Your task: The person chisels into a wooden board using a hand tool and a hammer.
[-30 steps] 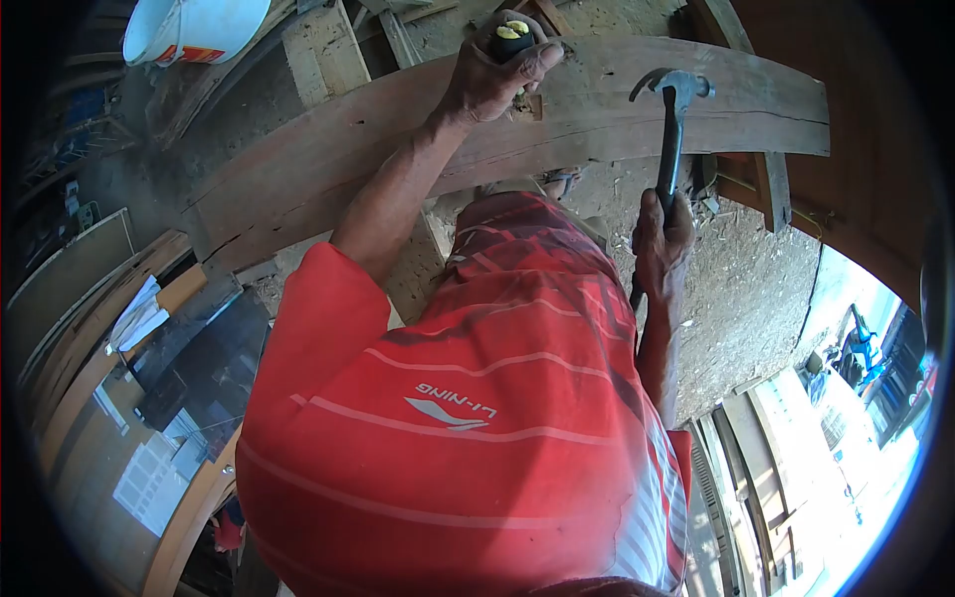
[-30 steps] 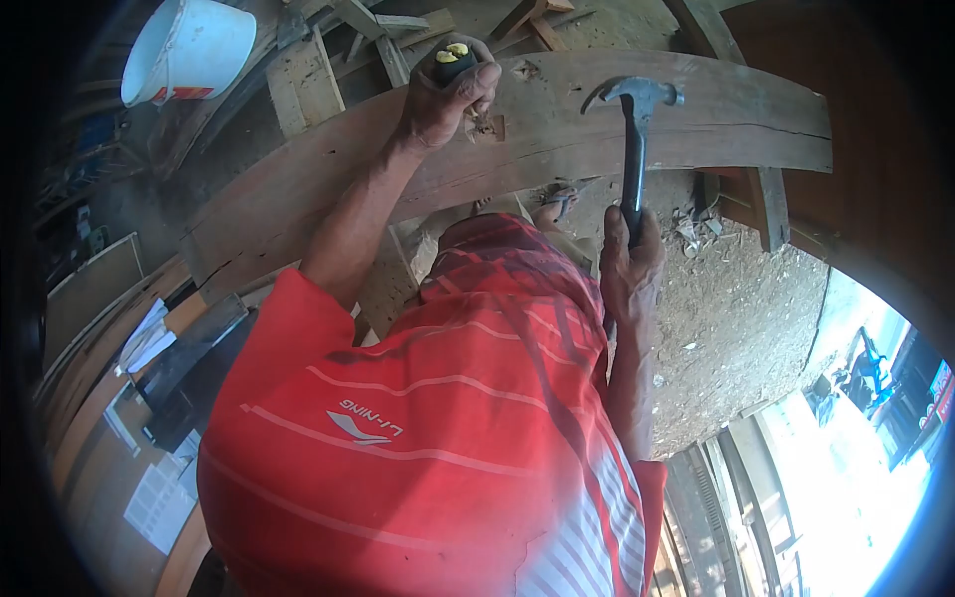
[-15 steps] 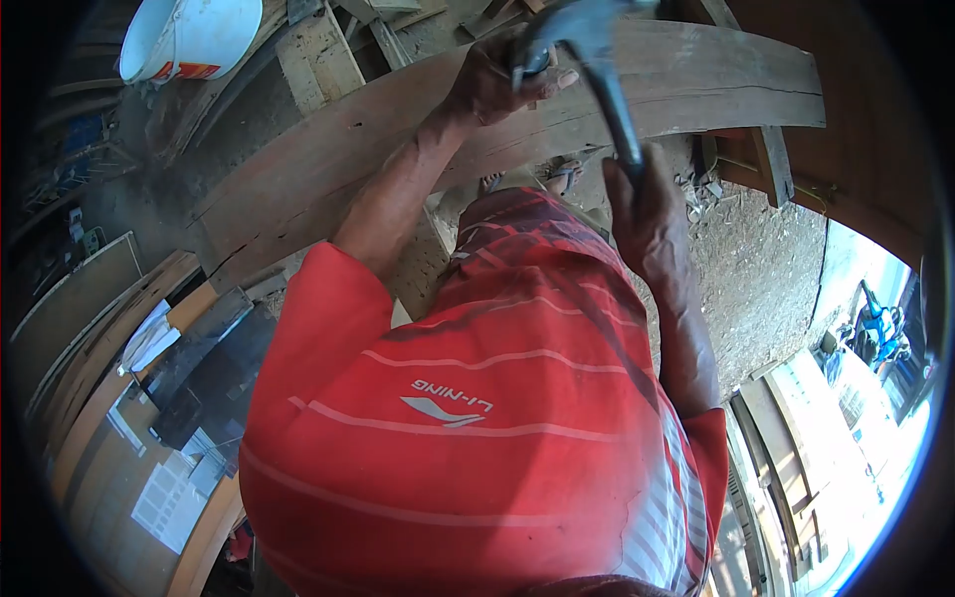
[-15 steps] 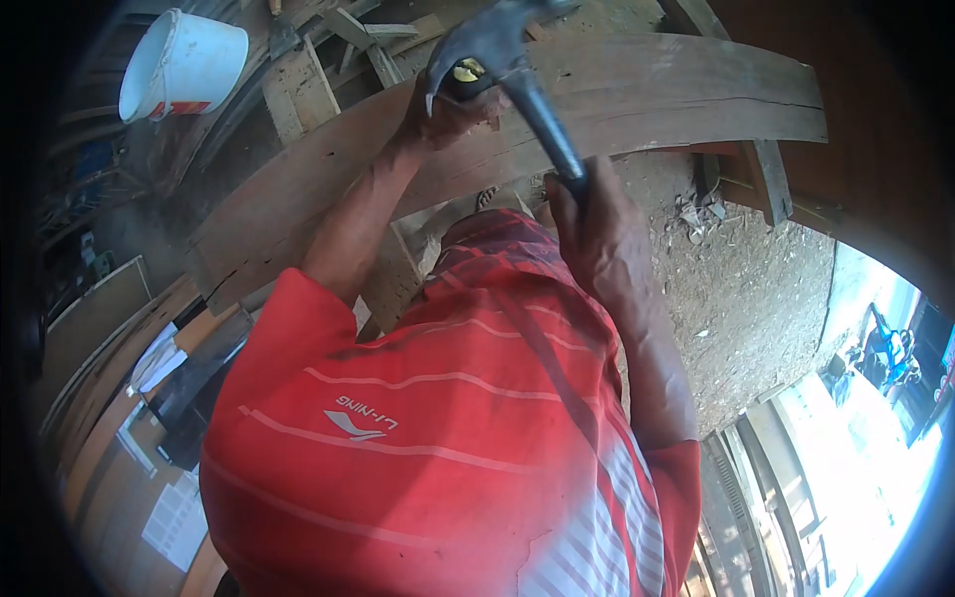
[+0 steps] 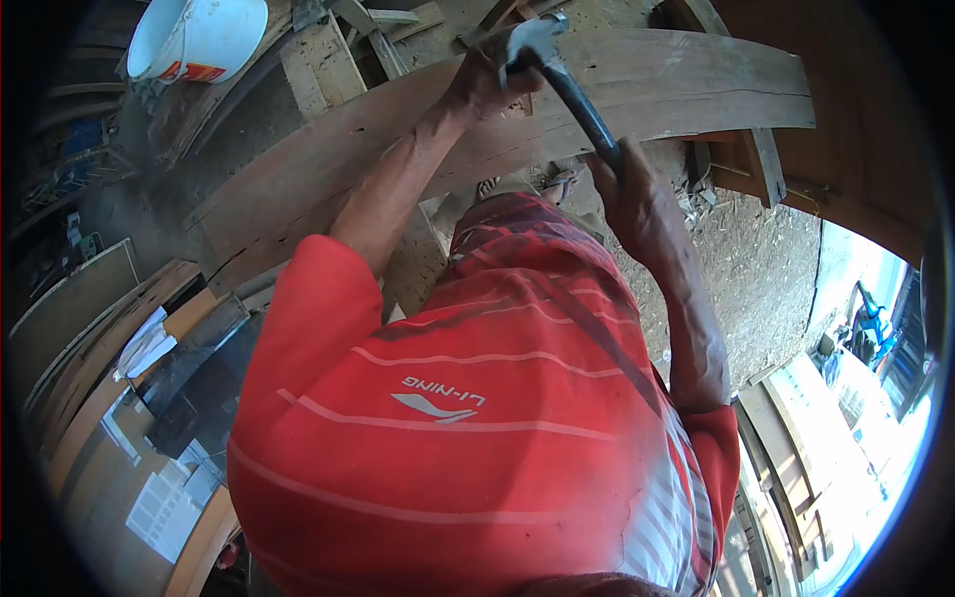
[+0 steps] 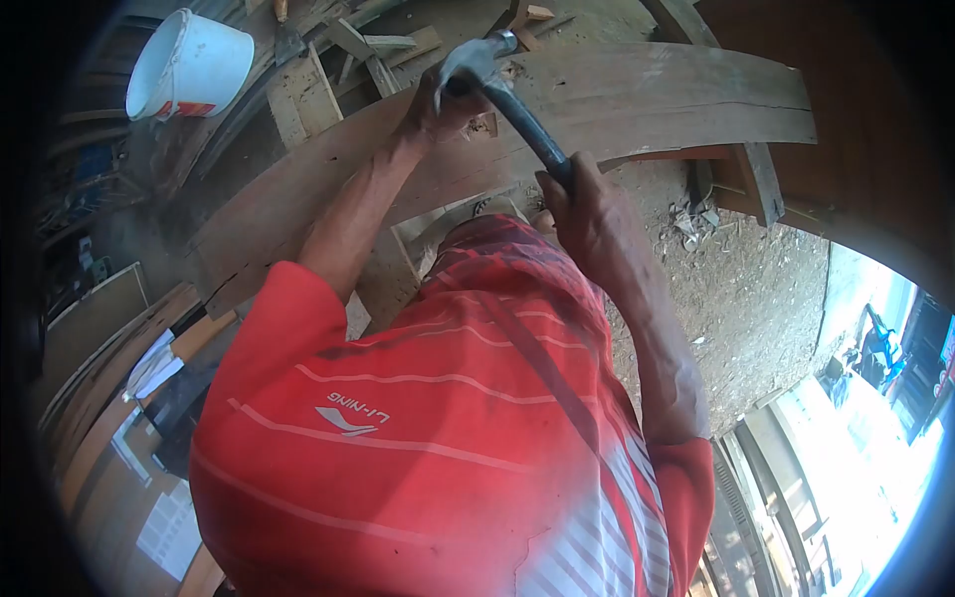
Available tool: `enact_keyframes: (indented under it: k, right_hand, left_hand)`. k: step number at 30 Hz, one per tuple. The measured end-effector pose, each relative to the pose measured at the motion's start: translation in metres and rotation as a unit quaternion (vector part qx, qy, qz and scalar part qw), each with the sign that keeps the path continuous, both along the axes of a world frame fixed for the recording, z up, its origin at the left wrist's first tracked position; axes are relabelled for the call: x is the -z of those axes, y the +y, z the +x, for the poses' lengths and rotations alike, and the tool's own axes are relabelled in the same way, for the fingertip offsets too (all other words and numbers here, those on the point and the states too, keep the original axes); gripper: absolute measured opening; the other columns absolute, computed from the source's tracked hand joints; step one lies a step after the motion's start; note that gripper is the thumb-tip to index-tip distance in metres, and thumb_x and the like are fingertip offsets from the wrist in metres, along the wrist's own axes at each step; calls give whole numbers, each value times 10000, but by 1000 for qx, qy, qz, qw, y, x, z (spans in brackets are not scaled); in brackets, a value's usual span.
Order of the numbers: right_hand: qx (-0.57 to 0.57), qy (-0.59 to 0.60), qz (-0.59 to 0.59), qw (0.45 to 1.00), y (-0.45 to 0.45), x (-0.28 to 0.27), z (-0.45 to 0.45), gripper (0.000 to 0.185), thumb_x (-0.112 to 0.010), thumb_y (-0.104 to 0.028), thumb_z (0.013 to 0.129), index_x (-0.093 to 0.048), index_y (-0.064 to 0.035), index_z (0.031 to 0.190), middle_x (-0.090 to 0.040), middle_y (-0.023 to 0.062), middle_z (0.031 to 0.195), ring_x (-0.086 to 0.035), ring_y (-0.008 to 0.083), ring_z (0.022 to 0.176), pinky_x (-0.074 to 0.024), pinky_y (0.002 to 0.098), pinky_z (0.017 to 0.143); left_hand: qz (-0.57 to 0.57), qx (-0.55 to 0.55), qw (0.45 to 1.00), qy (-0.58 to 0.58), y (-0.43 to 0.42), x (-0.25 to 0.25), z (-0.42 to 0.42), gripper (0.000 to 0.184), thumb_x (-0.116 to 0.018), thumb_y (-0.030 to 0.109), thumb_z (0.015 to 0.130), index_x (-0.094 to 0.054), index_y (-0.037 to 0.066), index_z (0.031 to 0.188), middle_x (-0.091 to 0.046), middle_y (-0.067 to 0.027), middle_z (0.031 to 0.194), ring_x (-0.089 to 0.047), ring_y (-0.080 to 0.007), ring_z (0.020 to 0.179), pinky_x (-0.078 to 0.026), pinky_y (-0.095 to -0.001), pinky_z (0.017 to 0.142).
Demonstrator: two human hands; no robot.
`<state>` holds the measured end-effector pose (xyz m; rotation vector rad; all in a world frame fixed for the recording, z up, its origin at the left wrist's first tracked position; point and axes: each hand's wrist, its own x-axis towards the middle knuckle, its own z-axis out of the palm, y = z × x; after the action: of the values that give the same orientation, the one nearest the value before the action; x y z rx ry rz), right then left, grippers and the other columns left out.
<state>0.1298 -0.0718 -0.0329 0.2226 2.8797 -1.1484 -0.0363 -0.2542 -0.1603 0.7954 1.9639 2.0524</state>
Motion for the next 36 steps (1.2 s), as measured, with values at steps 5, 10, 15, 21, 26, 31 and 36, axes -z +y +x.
enact_keyframes:
  k: [5,10,15,21,26,31,36]
  right_hand:
    - [74,10,-89,993,-7,-46,-8,386,-559,-402,1073,-590,-24,1002,-579,63,707,-502,145,558,-422,317,514]
    - [106,311,-262,907,-9,-92,-34,397,-573,-407,1068,-591,-14,1013,-565,23,705,-490,78,516,-396,248,440]
    - [-87,-43,108,989,3,-14,-8,288,-621,-276,1035,-528,-7,995,-636,247,757,-620,445,655,-473,498,623]
    - [89,51,-60,993,-10,-73,-20,401,-564,-425,1070,-604,-29,1023,-545,5,700,-493,76,552,-388,269,490]
    - [96,364,-228,898,-4,-103,-50,477,-454,-422,1104,-581,-14,894,-509,33,667,-465,100,481,-383,255,419]
    - [-19,-90,16,996,-1,-4,-14,350,-596,-358,1048,-576,-11,1007,-606,229,756,-589,419,667,-470,485,659]
    - [68,-93,-34,993,8,-11,-18,421,-579,-420,1055,-594,-6,980,-588,170,742,-558,236,682,-458,426,665]
  left_hand:
    - [14,-2,996,-84,4,-10,3,214,-819,211,876,-641,94,890,-617,56,801,-554,-45,733,-495,-254,679]
    - [-4,-15,998,-62,7,-13,1,195,-794,212,892,-640,96,921,-574,51,737,-517,-46,657,-451,-251,592]
    - [14,-21,994,-104,5,-6,0,241,-841,257,850,-672,86,871,-622,55,775,-561,-52,716,-509,-259,688]
    - [-37,-3,992,-123,8,-9,-4,195,-809,200,887,-636,111,897,-559,62,720,-511,-42,647,-431,-245,573]
    - [12,-8,997,-82,8,0,-1,201,-809,220,893,-637,116,878,-559,67,722,-506,-37,634,-430,-249,563]
    - [-70,20,985,-158,0,-24,-2,236,-827,261,862,-660,94,854,-587,61,746,-534,-41,680,-470,-251,637]
    - [-20,-33,991,-124,15,-1,-10,225,-796,240,892,-629,95,851,-544,61,712,-498,-37,631,-418,-257,566]
